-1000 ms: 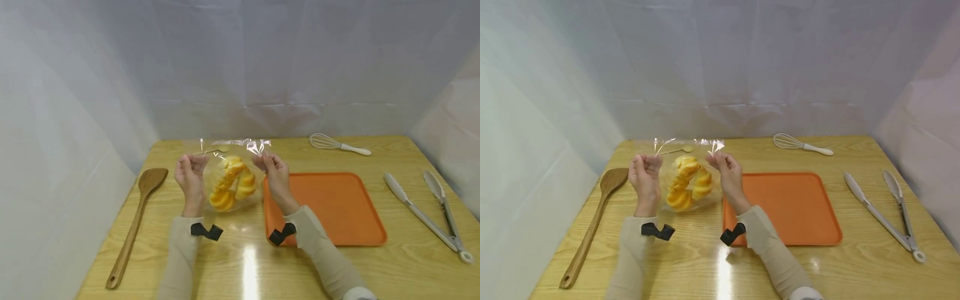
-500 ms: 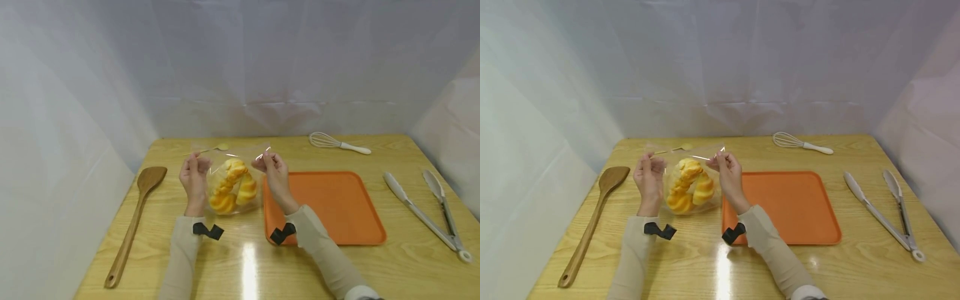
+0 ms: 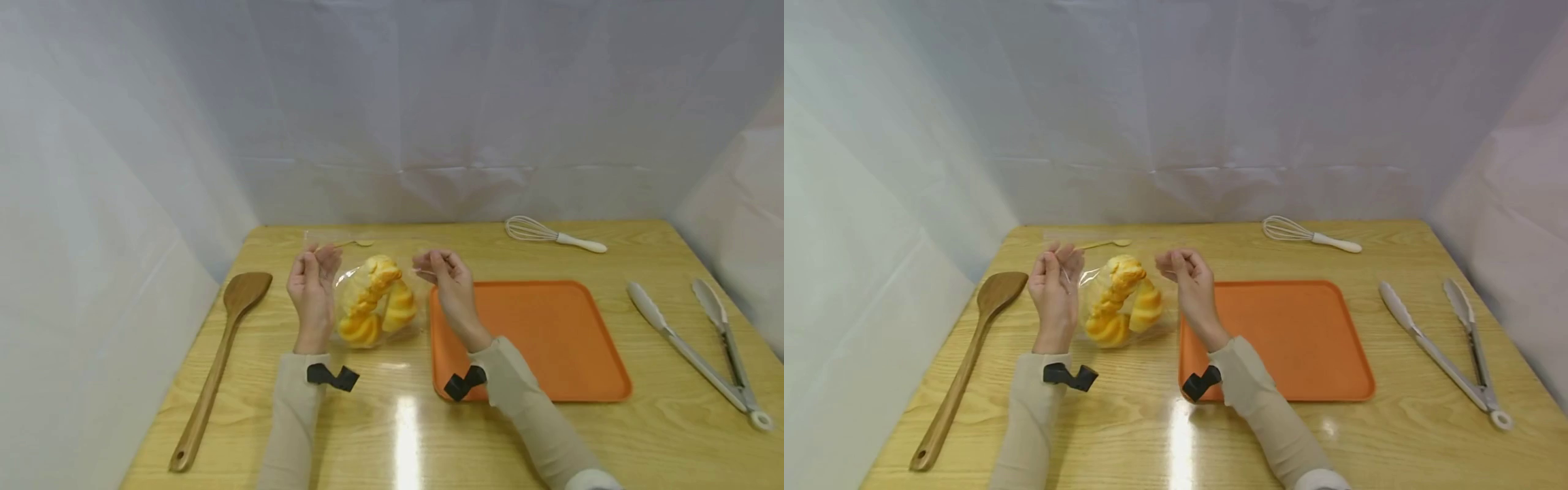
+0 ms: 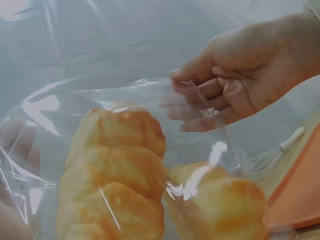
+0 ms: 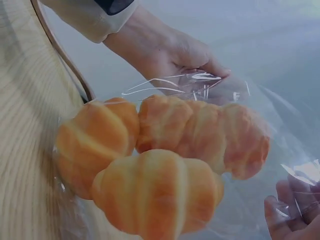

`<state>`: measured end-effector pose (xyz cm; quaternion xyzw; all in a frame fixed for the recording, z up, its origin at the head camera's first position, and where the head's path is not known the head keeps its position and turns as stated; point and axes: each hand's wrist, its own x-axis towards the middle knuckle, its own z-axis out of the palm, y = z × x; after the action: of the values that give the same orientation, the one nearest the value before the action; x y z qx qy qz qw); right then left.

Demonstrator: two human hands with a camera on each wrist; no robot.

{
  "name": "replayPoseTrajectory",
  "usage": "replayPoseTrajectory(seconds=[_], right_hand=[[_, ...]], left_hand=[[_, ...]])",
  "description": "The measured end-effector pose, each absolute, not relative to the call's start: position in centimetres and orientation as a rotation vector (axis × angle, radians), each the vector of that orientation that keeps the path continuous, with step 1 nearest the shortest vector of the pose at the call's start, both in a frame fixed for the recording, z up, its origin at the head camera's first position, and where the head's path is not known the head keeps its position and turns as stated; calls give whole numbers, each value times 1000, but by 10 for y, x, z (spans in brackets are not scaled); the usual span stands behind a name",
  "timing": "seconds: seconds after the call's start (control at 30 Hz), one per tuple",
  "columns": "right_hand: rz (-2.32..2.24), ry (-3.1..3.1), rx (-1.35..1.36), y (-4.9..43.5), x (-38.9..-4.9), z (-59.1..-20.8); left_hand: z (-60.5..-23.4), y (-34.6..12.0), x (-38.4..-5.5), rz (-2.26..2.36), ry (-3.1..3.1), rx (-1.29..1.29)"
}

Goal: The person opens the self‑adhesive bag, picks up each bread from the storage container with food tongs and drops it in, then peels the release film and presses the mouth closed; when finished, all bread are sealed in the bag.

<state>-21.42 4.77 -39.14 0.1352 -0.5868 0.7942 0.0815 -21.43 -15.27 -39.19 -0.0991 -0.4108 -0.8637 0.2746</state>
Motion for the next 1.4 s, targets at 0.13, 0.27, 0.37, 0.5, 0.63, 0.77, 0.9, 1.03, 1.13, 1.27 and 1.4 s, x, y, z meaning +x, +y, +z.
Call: replayPoseTrajectory(seconds=[0.13, 0.27, 0.37, 0.5, 0.63, 0.77, 0.9, 1.03, 1.13, 1.27, 1.4], right_hand=[[2350, -1760, 337, 47, -216, -386], [2117, -1793, 243, 41, -211, -377], [1877, -1792, 273, 33, -201, -369], [1800, -1775, 491, 13, -189, -361], [1880, -1877, 655, -11, -186, -352], [1837, -2055, 734, -30, -190, -343], [1829, -2152, 693, -40, -198, -338], [1865, -2135, 633, -45, -205, -337], [1874, -2120, 618, -47, -206, -335], [1894, -2118, 610, -48, -206, -333], [1909, -2110, 606, -48, -205, -333]], left_hand=[[-391, -152, -215, -2359, -1076, -230], [-391, -149, -216, -2370, -1047, -204], [-391, -145, -215, -2370, -1041, -197], [-391, -141, -214, -2359, -1056, -222], [-392, -139, -213, -2329, -1108, -273], [-393, -138, -210, -2317, -1138, -327], [-395, -138, -208, -2303, -1141, -376], [-395, -137, -208, -2292, -1162, -381], [-395, -136, -209, -2296, -1147, -384], [-395, -135, -209, -2291, -1122, -424], [-395, -134, -209, -2279, -1118, -442]])
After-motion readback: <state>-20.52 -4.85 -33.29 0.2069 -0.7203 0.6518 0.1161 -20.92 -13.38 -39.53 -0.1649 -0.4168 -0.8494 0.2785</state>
